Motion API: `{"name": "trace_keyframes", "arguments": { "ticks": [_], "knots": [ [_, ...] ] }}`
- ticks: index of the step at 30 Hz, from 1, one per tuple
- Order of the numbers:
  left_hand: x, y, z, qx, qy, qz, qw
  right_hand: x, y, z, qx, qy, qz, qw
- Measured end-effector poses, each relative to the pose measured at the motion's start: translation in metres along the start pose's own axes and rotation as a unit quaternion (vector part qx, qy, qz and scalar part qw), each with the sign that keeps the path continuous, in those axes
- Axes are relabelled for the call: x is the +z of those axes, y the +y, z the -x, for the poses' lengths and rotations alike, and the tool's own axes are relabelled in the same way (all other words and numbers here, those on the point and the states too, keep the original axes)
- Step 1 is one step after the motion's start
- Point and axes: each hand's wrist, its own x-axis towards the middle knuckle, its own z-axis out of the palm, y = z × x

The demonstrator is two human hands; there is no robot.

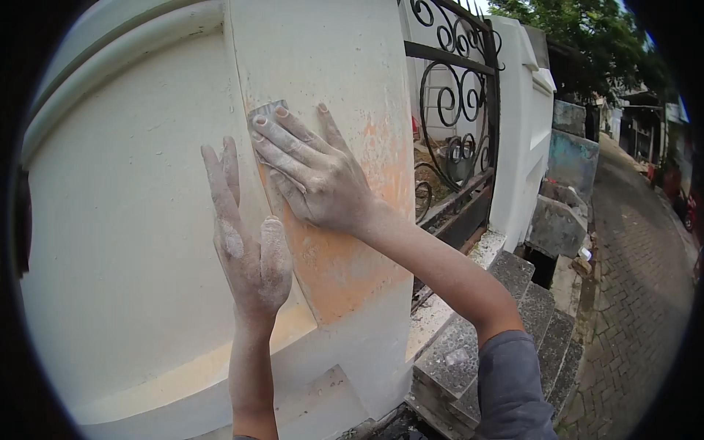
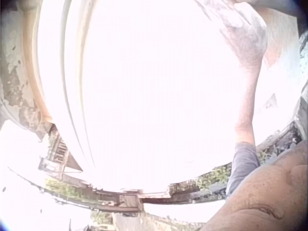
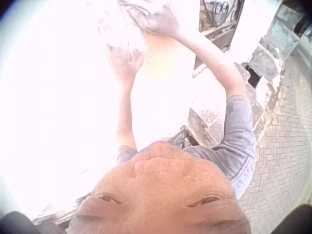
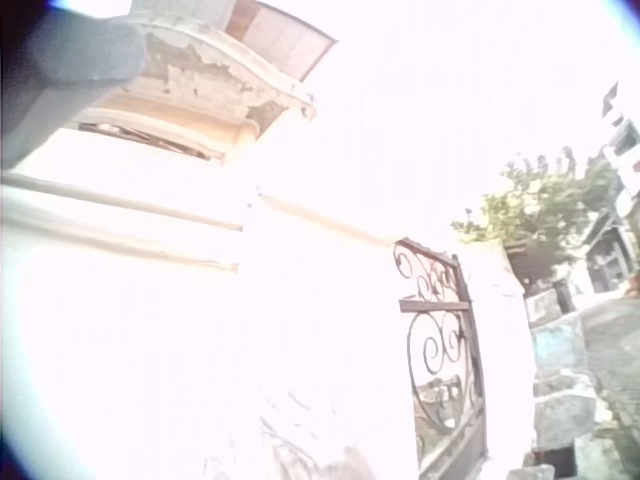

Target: The person sands a white wall with sandpaper.

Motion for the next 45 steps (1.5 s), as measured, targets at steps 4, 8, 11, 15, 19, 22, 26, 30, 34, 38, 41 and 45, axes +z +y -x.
{"name": "trace_keyframes", "arguments": {
  "ticks": [4, 8, 11, 15, 19, 22, 26, 30, 34, 38, 41, 45],
  "knots": [
    [0.004, 0.008, -0.002, -0.018, -0.02, 0.015, 1.0, -0.002, 0.023, -0.081, 0.022, 0.118, 0.01, 0.993],
    [-0.004, 0.008, -0.004, -0.001, -0.017, 0.018, 1.0, 0.008, -0.022, 0.045, 0.002, -0.017, -0.02, 1.0],
    [-0.001, 0.006, -0.006, 0.019, 0.0, 0.02, 1.0, 0.001, -0.008, 0.035, -0.024, -0.049, -0.005, 0.998],
    [-0.002, 0.011, -0.005, 0.034, 0.016, -0.015, 0.999, -0.011, 0.028, -0.096, 0.006, 0.095, 0.012, 0.995],
    [0.002, 0.011, -0.004, 0.036, 0.01, -0.018, 0.999, -0.004, 0.014, -0.06, 0.025, 0.078, -0.006, 0.997],
    [-0.005, 0.01, -0.008, 0.046, 0.015, -0.047, 0.998, 0.003, -0.013, 0.025, 0.007, -0.016, 0.008, 1.0],
    [-0.002, 0.01, -0.008, 0.037, 0.032, -0.028, 0.998, -0.003, 0.004, -0.036, -0.034, 0.006, -0.001, 0.999],
    [0.0, 0.012, -0.007, 0.031, 0.017, -0.038, 0.999, -0.004, 0.027, -0.113, -0.002, 0.128, -0.001, 0.992],
    [-0.007, 0.006, -0.008, 0.053, 0.048, -0.042, 0.997, 0.006, -0.024, 0.016, 0.006, -0.037, -0.011, 0.999],
    [-0.012, 0.008, -0.01, 0.035, 0.075, 0.06, 0.995, -0.006, -0.006, 0.03, -0.069, -0.057, 0.013, 0.996],
    [-0.009, 0.009, -0.01, 0.041, 0.07, 0.014, 0.997, -0.013, 0.029, -0.068, 0.046, 0.095, -0.006, 0.994],
    [-0.006, 0.011, -0.008, 0.026, 0.014, -0.041, 0.999, -0.003, 0.005, -0.027, 0.054, 0.076, -0.015, 0.996]
  ]
}}
